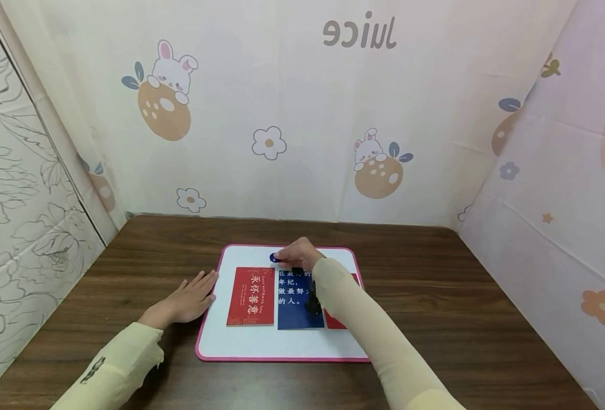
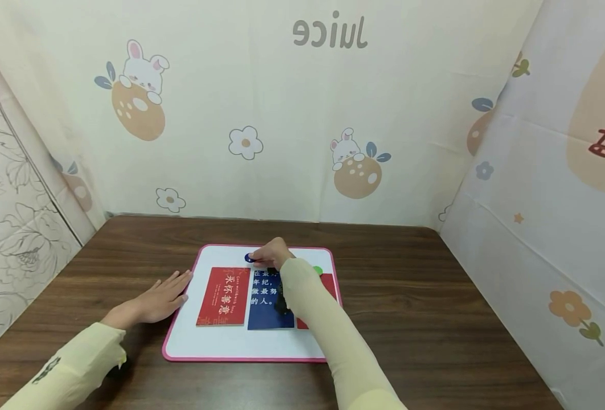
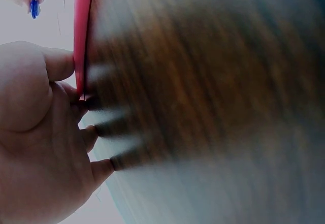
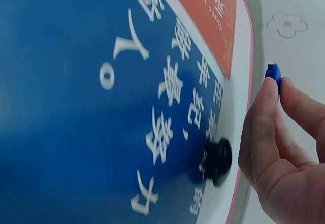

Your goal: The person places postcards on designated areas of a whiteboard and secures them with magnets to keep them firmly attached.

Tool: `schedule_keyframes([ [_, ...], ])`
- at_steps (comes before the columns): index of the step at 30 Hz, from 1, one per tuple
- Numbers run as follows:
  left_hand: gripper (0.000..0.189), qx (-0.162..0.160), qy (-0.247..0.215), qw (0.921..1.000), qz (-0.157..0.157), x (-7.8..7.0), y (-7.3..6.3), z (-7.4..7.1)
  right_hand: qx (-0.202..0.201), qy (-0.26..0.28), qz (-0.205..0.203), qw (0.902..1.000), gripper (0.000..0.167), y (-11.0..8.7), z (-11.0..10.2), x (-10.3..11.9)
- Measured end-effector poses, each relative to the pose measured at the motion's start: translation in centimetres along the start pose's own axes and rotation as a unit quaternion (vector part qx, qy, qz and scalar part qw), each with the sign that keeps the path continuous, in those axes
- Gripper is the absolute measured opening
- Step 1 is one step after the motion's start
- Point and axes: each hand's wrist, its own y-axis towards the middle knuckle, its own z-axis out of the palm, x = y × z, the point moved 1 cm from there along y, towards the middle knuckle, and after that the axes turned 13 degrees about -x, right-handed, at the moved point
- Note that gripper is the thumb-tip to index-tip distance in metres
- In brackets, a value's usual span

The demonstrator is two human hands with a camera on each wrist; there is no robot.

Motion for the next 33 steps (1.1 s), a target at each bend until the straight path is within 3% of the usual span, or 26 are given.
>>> schedule_keyframes([
  [12,0.06,-0.003,0.003,1.0,-0.002,0.4,0.2,0.0,0.0,0.008,-0.002,1.0,0.022,-0.3,2.4,0.1],
  [33,0.061,0.001,0.005,1.0,-0.003,0.7,0.4,0.1,-0.009,-0.01,-0.036,0.9993,0.022,-0.9,4.4,0.1],
])
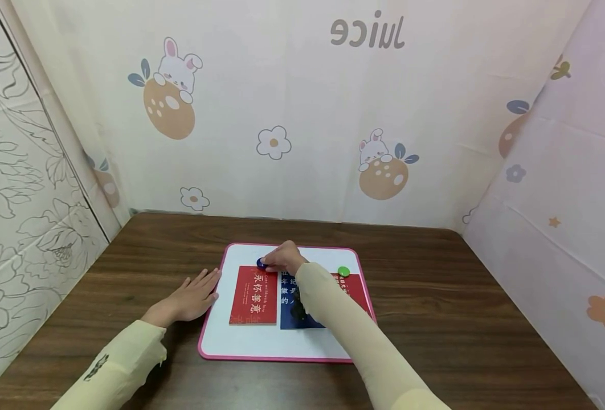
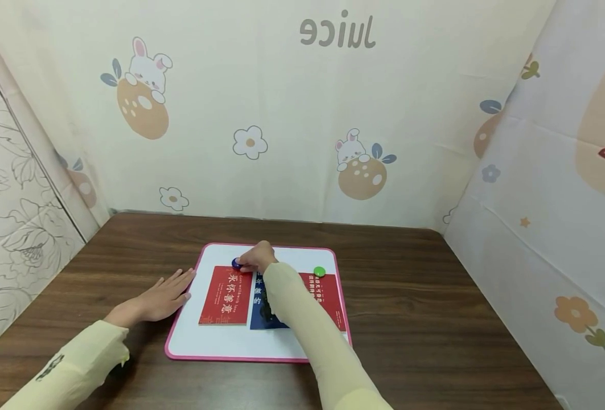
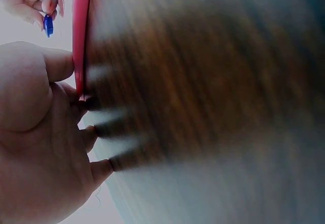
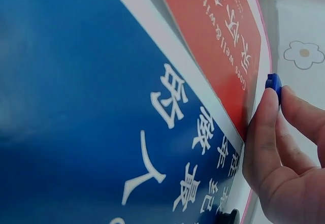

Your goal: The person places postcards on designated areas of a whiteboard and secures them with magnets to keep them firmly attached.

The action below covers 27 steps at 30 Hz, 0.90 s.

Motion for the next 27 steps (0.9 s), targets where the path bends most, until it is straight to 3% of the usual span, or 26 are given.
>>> schedule_keyframes([
  [11,0.061,-0.003,0.002,1.0,-0.002,0.2,0.0,0.3,-0.029,-0.05,-0.003,0.9983,0.019,-0.1,0.7,0.3],
  [27,0.063,0.002,-0.001,1.0,-0.003,0.2,0.1,0.1,-0.033,-0.067,-0.032,0.9967,0.017,0.3,1.4,-0.1],
])
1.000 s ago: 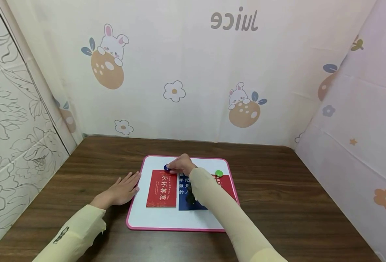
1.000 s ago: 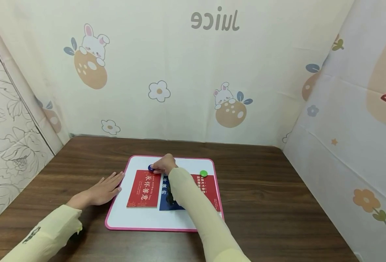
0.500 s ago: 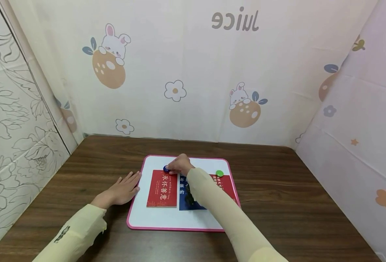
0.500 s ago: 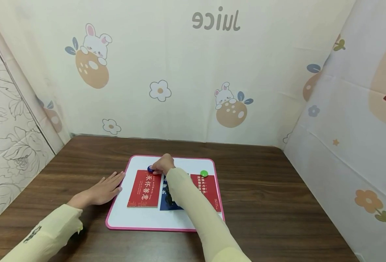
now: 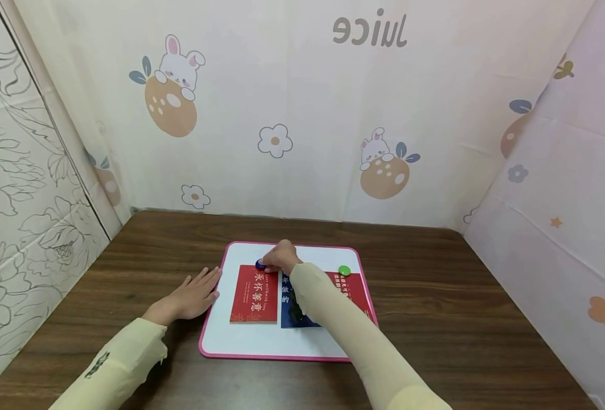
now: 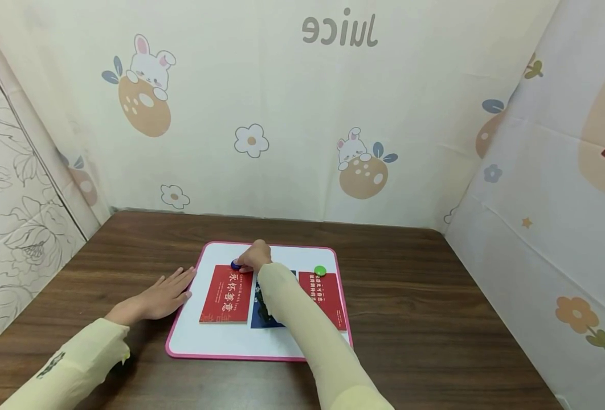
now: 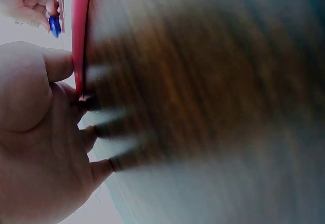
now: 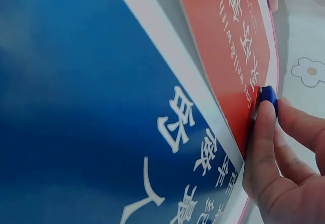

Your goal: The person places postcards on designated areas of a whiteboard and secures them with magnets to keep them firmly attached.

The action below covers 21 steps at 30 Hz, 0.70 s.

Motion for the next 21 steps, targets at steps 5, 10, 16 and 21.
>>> schedule_keyframes([
  [5,0.062,0.003,-0.001,1.0,-0.001,-0.16,-0.02,-0.13,-0.002,-0.008,-0.004,1.0,0.017,0.19,0.15,0.0],
  [10,0.062,0.003,-0.004,1.0,0.0,-0.23,-0.09,-0.26,-0.005,-0.013,-0.009,0.9999,0.018,0.21,0.26,0.04],
  [16,0.062,0.006,0.0,1.0,-0.002,-0.22,-0.05,-0.26,-0.008,-0.024,-0.026,0.9993,0.018,-0.11,0.21,0.29],
  [21,0.061,0.006,0.0,1.0,-0.003,-0.12,0.02,-0.12,-0.01,-0.032,-0.05,0.9982,0.018,-0.36,0.16,0.44],
])
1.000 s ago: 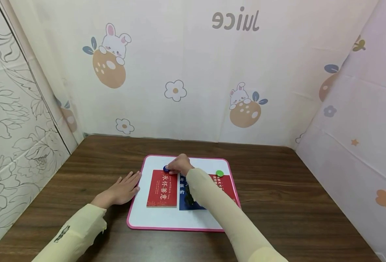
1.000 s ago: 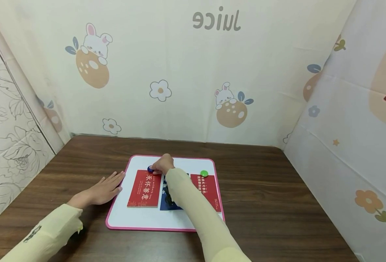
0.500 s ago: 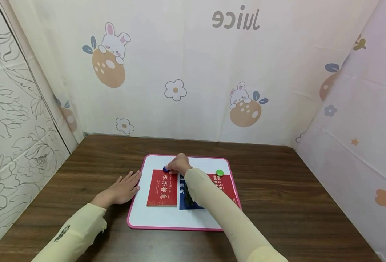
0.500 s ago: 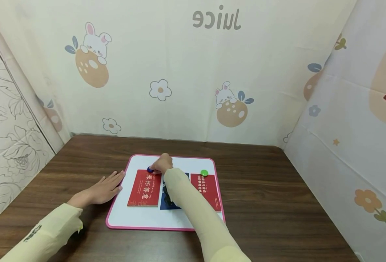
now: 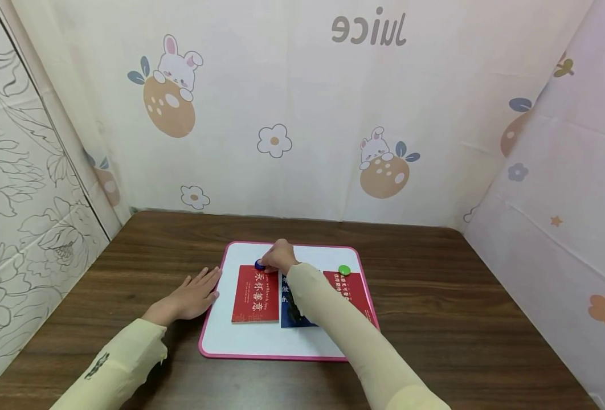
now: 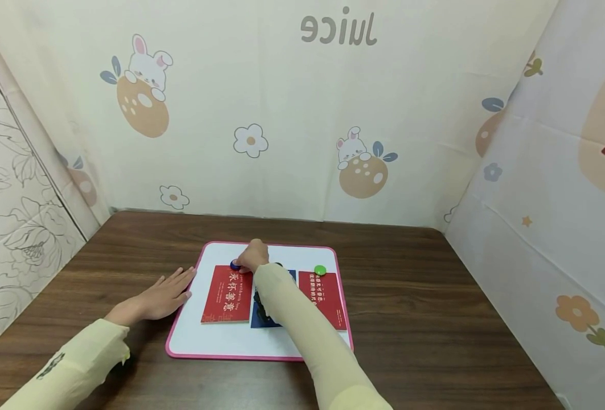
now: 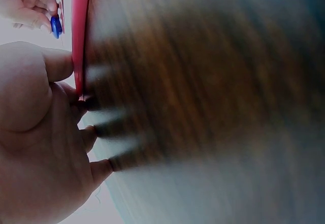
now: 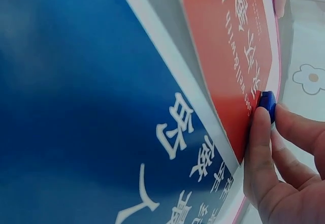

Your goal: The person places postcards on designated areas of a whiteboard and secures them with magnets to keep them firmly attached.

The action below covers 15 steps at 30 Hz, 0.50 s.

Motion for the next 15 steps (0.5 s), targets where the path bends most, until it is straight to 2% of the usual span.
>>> schedule_keyframes([
  [15,0.061,-0.005,0.001,1.0,0.006,-0.16,-0.19,-0.08,-0.008,-0.013,-0.015,0.9998,0.02,-0.05,0.14,-0.29],
])
